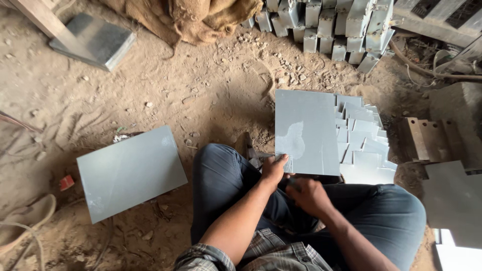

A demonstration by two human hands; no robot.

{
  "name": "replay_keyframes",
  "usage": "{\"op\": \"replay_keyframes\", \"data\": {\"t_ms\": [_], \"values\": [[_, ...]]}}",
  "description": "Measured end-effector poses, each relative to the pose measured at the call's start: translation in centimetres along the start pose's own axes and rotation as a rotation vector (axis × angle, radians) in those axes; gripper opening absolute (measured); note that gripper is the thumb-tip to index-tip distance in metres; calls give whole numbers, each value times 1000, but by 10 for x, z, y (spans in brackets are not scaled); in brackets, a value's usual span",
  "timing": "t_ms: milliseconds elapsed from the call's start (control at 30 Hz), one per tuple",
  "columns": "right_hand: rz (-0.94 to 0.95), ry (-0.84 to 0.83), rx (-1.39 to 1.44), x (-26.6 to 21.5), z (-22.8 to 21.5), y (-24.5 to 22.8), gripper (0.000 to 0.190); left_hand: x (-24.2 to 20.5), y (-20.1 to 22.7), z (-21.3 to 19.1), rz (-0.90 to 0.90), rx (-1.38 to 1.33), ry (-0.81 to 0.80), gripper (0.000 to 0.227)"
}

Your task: The person sits on the ground and uses a small abrasive tool to smooth the surface of rectangular metal sheets. They handle the sheets one at a time, rubbing the tool across the surface, then placing the finished sheet onto a stack.

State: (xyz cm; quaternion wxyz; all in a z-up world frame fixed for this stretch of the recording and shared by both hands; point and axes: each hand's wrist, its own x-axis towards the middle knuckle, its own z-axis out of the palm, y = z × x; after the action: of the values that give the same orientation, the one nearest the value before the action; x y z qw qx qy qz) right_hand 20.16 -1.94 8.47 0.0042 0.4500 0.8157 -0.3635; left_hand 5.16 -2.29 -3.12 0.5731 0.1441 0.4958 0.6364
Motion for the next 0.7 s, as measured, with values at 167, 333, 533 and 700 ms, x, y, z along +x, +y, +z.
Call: {"op": "replay_keyframes", "data": {"t_ms": [167, 333, 533, 700], "values": [[246, -19, 816, 6, -28, -3, 31, -12, 14, 2, -9, -12, 29, 29], [192, 63, 923, -1, -40, 2, 26, -16, 20, 6, -5, -21, 37, 29], [160, 244, 441, -4, -56, -7, 26, -18, 23, 10, -49, 54, 61, 32], [29, 361, 301, -7, -55, 0, 29, -15, 16, 8, -59, 57, 56, 31]]}}
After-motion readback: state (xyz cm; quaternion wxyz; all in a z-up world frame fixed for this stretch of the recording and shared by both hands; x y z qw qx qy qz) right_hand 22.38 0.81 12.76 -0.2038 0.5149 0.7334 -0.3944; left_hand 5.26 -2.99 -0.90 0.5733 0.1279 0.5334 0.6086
